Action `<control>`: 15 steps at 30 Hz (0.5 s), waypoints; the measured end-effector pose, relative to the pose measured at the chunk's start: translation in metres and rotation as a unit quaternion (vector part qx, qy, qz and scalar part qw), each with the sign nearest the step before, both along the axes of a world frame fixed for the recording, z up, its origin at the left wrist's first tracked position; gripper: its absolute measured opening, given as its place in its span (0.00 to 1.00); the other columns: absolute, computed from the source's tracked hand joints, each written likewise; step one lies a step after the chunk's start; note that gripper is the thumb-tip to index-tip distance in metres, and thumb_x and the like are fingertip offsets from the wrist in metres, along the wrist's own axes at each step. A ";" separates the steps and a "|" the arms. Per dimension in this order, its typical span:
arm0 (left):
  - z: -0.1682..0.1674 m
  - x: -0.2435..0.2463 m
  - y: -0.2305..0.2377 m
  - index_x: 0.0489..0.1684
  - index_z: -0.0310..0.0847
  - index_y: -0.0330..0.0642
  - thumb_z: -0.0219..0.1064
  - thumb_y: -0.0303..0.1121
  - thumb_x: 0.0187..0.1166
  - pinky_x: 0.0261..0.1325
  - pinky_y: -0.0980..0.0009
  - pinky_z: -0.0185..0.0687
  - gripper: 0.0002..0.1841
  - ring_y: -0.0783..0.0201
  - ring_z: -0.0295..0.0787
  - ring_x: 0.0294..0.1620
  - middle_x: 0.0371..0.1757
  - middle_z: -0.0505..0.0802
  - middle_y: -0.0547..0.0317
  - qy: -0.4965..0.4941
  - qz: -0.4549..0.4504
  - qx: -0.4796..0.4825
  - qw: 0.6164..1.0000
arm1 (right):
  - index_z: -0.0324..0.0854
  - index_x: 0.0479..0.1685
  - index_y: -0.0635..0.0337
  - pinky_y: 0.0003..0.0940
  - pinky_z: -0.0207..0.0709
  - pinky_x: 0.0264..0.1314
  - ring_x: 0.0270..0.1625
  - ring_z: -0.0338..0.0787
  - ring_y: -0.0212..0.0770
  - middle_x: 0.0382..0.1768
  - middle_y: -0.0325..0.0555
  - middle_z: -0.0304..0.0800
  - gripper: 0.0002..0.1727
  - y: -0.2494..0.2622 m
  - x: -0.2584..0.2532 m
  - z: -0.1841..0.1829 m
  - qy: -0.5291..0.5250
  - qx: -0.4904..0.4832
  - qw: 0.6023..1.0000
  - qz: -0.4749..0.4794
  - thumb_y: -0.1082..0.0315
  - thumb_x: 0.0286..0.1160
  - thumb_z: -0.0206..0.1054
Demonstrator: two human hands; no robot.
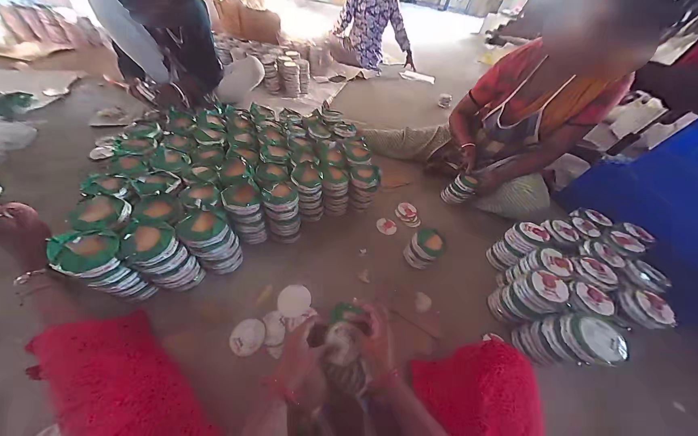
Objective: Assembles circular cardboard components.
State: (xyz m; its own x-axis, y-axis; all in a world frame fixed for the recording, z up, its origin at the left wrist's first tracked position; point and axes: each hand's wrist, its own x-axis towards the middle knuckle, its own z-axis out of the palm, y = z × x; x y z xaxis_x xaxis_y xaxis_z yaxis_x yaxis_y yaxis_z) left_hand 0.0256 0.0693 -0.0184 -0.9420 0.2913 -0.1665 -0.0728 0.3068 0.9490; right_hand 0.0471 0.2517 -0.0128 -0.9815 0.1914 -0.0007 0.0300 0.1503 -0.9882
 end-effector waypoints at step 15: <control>-0.037 -0.022 0.034 0.59 0.83 0.31 0.79 0.36 0.71 0.56 0.57 0.87 0.23 0.51 0.90 0.51 0.55 0.89 0.39 0.059 0.123 -0.105 0.985 | 0.76 0.80 0.56 0.52 0.80 0.70 0.61 0.91 0.56 0.57 0.52 0.94 0.32 0.014 -0.049 -0.023 -0.040 0.288 0.956 0.039 0.68 0.72 0.73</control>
State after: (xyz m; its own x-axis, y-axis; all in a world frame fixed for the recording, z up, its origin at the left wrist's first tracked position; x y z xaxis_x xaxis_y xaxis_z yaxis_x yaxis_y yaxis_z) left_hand 0.0031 0.1036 -0.0552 -0.9962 0.0222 -0.0846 -0.0634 0.4836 0.8730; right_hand -0.0021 0.2660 -0.0354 -0.9940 0.1087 0.0078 0.0679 0.6737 -0.7358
